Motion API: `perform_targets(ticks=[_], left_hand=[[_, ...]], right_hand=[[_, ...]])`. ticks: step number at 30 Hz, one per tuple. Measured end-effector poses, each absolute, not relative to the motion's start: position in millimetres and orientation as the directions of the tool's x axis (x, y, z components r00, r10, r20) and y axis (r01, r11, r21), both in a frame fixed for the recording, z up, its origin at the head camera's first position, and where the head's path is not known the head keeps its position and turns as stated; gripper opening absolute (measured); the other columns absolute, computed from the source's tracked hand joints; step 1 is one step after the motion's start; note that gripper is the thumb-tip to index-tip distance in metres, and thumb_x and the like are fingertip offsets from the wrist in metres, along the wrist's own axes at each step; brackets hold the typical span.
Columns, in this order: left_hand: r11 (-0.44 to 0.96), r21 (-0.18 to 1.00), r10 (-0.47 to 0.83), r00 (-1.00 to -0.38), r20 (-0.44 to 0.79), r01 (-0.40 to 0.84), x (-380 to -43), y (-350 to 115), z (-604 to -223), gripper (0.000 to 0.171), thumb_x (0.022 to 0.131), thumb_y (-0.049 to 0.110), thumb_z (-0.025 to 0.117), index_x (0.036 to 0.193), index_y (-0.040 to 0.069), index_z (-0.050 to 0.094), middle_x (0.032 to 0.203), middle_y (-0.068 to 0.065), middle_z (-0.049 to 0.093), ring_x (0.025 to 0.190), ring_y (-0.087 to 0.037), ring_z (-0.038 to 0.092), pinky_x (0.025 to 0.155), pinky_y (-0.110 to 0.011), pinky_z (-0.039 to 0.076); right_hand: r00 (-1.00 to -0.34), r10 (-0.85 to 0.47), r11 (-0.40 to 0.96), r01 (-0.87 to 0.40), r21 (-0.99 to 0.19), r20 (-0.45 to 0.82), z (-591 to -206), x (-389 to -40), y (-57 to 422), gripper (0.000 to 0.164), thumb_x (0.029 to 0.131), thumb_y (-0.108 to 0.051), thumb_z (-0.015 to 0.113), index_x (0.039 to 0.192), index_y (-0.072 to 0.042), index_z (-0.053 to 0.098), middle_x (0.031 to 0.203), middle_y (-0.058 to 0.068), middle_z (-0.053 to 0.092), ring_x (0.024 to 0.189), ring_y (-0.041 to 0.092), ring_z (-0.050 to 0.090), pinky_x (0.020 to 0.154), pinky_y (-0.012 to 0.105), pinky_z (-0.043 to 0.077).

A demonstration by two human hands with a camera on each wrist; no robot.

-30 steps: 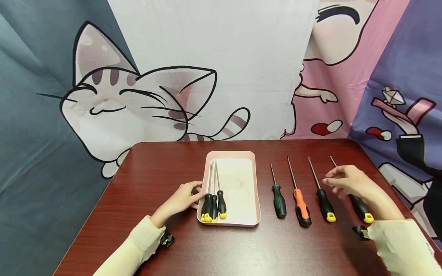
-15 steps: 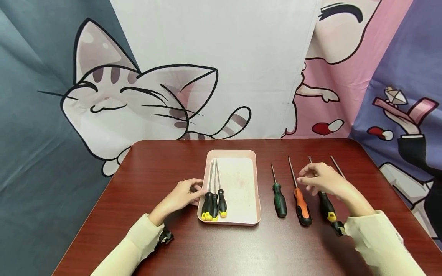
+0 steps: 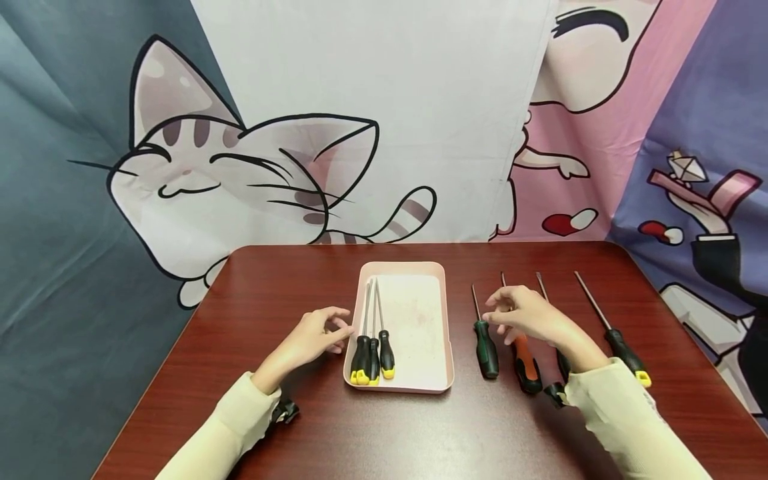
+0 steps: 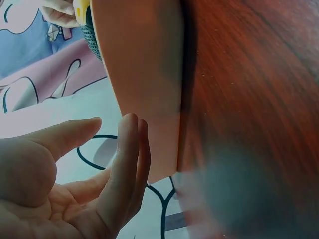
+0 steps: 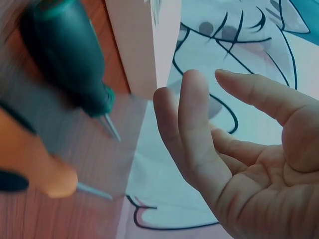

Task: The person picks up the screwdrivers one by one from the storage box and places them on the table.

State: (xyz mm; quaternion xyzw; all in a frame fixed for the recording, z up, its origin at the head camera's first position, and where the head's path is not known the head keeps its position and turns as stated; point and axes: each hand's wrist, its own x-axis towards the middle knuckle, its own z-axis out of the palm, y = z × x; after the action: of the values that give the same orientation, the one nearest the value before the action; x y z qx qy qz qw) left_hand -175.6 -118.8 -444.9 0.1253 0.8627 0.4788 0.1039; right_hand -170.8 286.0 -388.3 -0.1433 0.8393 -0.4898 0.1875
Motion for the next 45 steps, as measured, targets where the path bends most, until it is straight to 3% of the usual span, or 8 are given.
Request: perform_targets(ticks=[9, 16, 26, 28, 33, 41, 45], left_hand=[[0.494, 0.857, 0.36, -0.932, -0.048, 0.147, -170.9, -116.1, -435.2, 0.035, 0.096, 0.009, 0.066, 0.126, -0.008, 0.059, 0.092, -0.014, 0.069, 0.06, -0.019, 0.069, 0.057, -0.045, 0.06], [0.458, 0.88, 0.384, -0.921, -0.065, 0.128, -170.7, -110.3, -431.5, 0.036, 0.097, 0.009, 0.065, 0.125, -0.013, 0.058, 0.094, -0.02, 0.068, 0.067, -0.023, 0.07, 0.058, -0.033, 0.061], [0.436, 0.894, 0.408, -0.909, -0.091, 0.106, -169.0, -102.6, -426.9, 0.034, 0.1, 0.011, 0.061, 0.121, -0.016, 0.058, 0.089, -0.021, 0.07, 0.063, -0.024, 0.07, 0.056, -0.032, 0.061], [0.47, 0.872, 0.408, -0.909, -0.081, 0.133, -168.3, -101.2, -426.1, 0.033, 0.103, 0.017, 0.057, 0.112, -0.014, 0.062, 0.081, -0.018, 0.069, 0.06, -0.022, 0.07, 0.055, -0.03, 0.06], [0.574, 0.79, 0.409, -0.911, -0.05, 0.214, -166.2, -97.0, -425.4, 0.048, 0.107, 0.034, 0.046, 0.088, -0.006, 0.065, 0.061, -0.007, 0.064, 0.053, -0.016, 0.067, 0.054, -0.029, 0.059], [0.678, 0.673, 0.411, -0.912, -0.015, 0.294, -164.2, -90.4, -427.8, 0.025, 0.099, 0.024, 0.063, 0.1, 0.002, 0.073, 0.066, 0.004, 0.068, 0.051, -0.012, 0.065, 0.06, -0.024, 0.055], [0.717, 0.605, 0.423, -0.906, 0.018, 0.347, -163.7, -86.8, -426.9, 0.022, 0.095, 0.024, 0.068, 0.083, 0.005, 0.072, 0.053, 0.01, 0.059, 0.045, -0.005, 0.059, 0.058, -0.024, 0.053]], right_hand=[[-0.88, -0.432, 0.456, -0.025, -0.89, -0.197, -394.7, -175.3, 260.7, 0.041, 0.094, -0.007, 0.067, 0.121, 0.018, 0.049, 0.085, 0.015, 0.062, 0.067, 0.032, 0.065, 0.057, 0.045, 0.061], [-0.88, -0.431, 0.48, -0.038, -0.876, -0.198, -393.8, -178.2, 249.9, 0.042, 0.094, -0.009, 0.068, 0.122, 0.017, 0.049, 0.085, 0.014, 0.062, 0.071, 0.035, 0.066, 0.058, 0.044, 0.061], [-0.873, -0.442, 0.48, -0.034, -0.877, -0.208, -403.1, -182.7, 236.7, 0.045, 0.095, -0.008, 0.066, 0.123, 0.021, 0.047, 0.098, 0.027, 0.062, 0.073, 0.036, 0.066, 0.059, 0.041, 0.061], [-0.874, -0.44, 0.48, -0.037, -0.876, -0.205, -405.3, -183.6, 234.8, 0.044, 0.094, -0.007, 0.066, 0.122, 0.021, 0.047, 0.097, 0.027, 0.062, 0.073, 0.037, 0.066, 0.059, 0.042, 0.061], [-0.876, -0.435, 0.477, -0.026, -0.878, -0.21, -407.9, -184.9, 231.2, 0.042, 0.093, -0.006, 0.066, 0.121, 0.02, 0.048, 0.095, 0.027, 0.062, 0.073, 0.038, 0.067, 0.06, 0.044, 0.062], [-0.882, -0.417, 0.492, -0.014, -0.87, -0.221, -408.0, -184.9, 227.5, 0.044, 0.093, -0.007, 0.068, 0.121, 0.02, 0.047, 0.097, 0.026, 0.062, 0.074, 0.036, 0.066, 0.061, 0.046, 0.061], [-0.885, -0.403, 0.49, 0.005, -0.872, -0.232, -407.6, -184.2, 224.8, 0.05, 0.092, -0.007, 0.069, 0.126, 0.02, 0.044, 0.097, 0.023, 0.06, 0.076, 0.038, 0.066, 0.062, 0.048, 0.061]])
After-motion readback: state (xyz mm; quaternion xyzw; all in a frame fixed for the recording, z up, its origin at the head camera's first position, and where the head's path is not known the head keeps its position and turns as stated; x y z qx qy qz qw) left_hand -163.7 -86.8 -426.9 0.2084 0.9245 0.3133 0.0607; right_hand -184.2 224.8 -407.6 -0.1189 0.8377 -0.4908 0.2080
